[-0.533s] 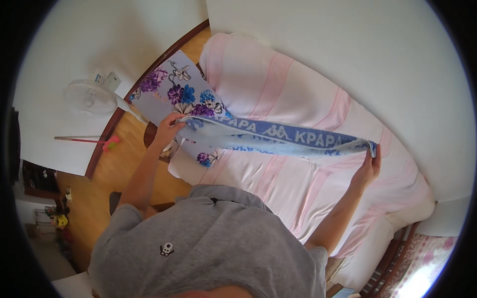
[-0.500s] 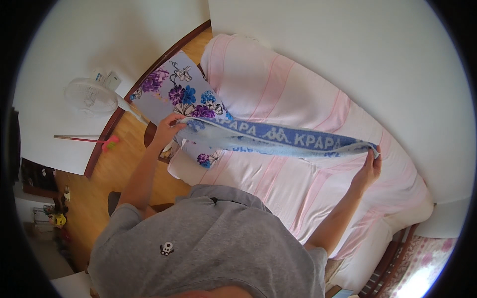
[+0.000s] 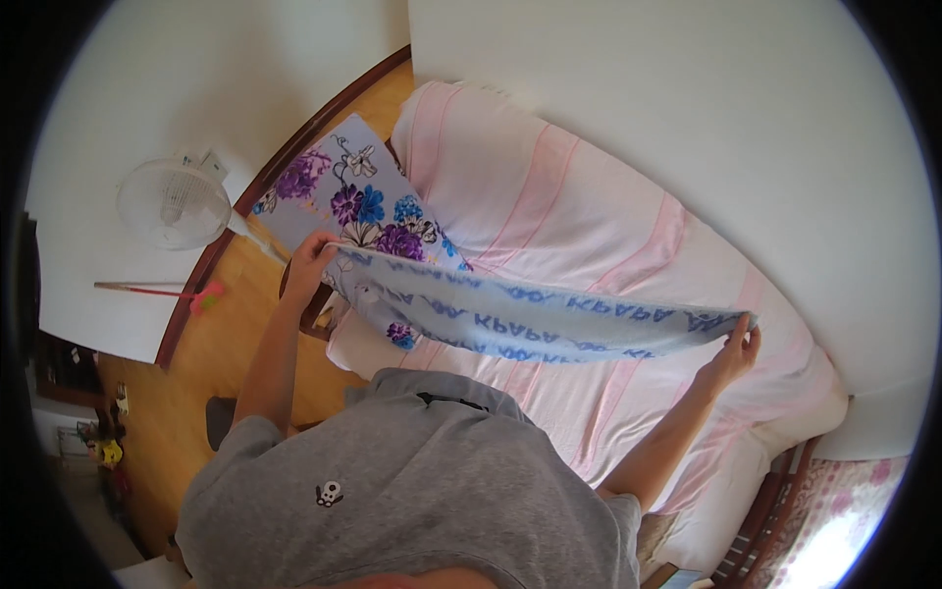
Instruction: Making a bed by smoothing the sheets, arranging pillows, and folding a small towel.
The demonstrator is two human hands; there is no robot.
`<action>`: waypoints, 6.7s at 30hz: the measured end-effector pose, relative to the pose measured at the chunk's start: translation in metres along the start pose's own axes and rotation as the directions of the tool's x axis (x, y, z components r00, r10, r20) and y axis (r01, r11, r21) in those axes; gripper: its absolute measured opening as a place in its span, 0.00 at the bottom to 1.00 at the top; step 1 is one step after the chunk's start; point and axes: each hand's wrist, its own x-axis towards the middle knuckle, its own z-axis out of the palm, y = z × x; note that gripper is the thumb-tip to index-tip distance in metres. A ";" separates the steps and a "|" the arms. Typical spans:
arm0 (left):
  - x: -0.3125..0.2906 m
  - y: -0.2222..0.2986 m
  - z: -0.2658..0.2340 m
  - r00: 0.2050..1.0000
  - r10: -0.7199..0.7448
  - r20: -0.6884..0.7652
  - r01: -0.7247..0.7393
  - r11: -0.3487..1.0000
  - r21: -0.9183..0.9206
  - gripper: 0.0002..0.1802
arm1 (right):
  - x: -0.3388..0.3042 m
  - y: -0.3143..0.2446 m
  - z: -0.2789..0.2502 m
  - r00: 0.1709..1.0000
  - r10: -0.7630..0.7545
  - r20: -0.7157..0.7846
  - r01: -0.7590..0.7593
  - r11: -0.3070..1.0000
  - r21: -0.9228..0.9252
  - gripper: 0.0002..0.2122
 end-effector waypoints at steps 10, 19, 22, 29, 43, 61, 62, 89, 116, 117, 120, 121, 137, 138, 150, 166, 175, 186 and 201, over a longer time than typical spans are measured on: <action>0.026 0.026 -0.017 0.984 -0.133 0.116 0.096 0.955 0.281 0.08 | -0.007 -0.012 -0.029 0.996 -0.049 -0.070 0.044 0.997 -0.070 0.05; 0.139 0.043 -0.001 0.982 -0.058 0.177 0.009 0.964 0.267 0.08 | 0.055 0.011 0.017 1.000 -0.021 0.011 0.021 1.000 -0.023 0.06; 0.204 0.028 0.017 0.964 -0.134 0.228 0.055 0.946 0.320 0.09 | 0.092 0.027 0.059 0.991 0.060 0.120 -0.051 0.995 -0.083 0.07; 0.362 0.114 0.038 0.959 0.268 0.092 -0.279 0.950 0.137 0.13 | 0.200 -0.054 0.133 0.968 -0.188 0.169 0.149 0.964 0.219 0.08; 0.333 -0.010 0.028 0.892 0.410 0.189 -0.448 0.852 0.270 0.08 | 0.105 0.074 0.120 0.894 0.065 0.443 -0.243 0.902 0.357 0.09; 0.258 -0.154 -0.010 0.886 0.085 0.455 -0.447 0.414 0.793 0.06 | 0.029 0.207 0.098 0.849 0.413 0.330 -0.216 0.840 -0.497 0.07; 0.260 -0.156 -0.008 0.845 -0.105 0.525 -0.465 0.343 0.817 0.08 | 0.029 0.200 0.104 0.848 0.415 0.330 -0.218 0.840 -0.497 0.07; 0.465 -0.156 0.133 0.984 -0.051 -0.169 0.145 0.785 0.602 0.21 | 0.135 0.236 0.206 0.988 0.127 -0.092 -0.138 0.423 -0.896 0.17; 0.191 -0.223 0.130 0.733 0.252 0.632 -0.665 0.463 0.586 0.28 | -0.207 0.299 -0.039 0.200 0.959 0.202 0.246 0.151 -0.957 0.17; 0.150 -0.223 0.136 0.778 -0.146 0.611 -0.457 0.537 0.710 0.24 | -0.250 0.291 -0.077 0.019 0.993 0.121 0.276 0.111 -0.955 0.16; 0.061 -0.335 0.079 0.001 -0.519 0.855 -0.539 0.720 0.437 0.19 | -0.332 0.229 -0.161 0.033 0.999 0.031 0.013 0.031 -0.999 0.15; 0.027 -0.315 0.089 -0.266 -0.798 0.540 0.021 0.555 0.831 0.20 | -0.351 0.231 -0.188 0.016 0.986 -0.167 -0.180 -0.161 -0.970 0.18; -0.116 0.132 0.466 0.073 0.011 0.997 0.857 0.511 -0.069 0.11 | -0.239 0.256 -0.288 0.477 0.822 0.310 -0.261 0.469 -0.844 0.15; -0.129 0.163 0.476 0.004 0.133 0.991 0.902 0.427 -0.061 0.11 | -0.241 0.262 -0.310 0.420 0.849 0.322 -0.244 0.447 -0.861 0.16; -0.203 0.322 0.541 -0.306 0.777 0.551 0.939 0.149 0.311 0.09 | -0.237 0.270 -0.506 0.512 0.812 -0.279 -0.625 0.130 -0.770 0.12; -0.175 0.297 0.510 -0.223 0.831 0.510 0.941 0.045 0.337 0.06 | -0.180 0.240 -0.419 0.512 0.859 -0.030 -0.358 0.182 -0.916 0.13; -0.210 0.306 0.587 -0.204 0.787 0.582 0.971 0.089 0.220 0.06 | -0.110 0.278 -0.462 0.502 0.862 0.068 -0.354 0.276 -0.893 0.13; -0.310 0.376 0.757 -0.377 0.170 0.911 0.924 -0.005 0.383 0.07 | -0.024 0.352 -0.654 0.399 0.915 0.063 -0.322 0.204 -0.925 0.12; -0.347 0.296 0.848 -0.288 0.542 0.789 0.896 0.443 0.023 0.08 | -0.010 0.345 -0.692 0.459 0.888 -0.017 -0.477 0.230 -0.848 0.12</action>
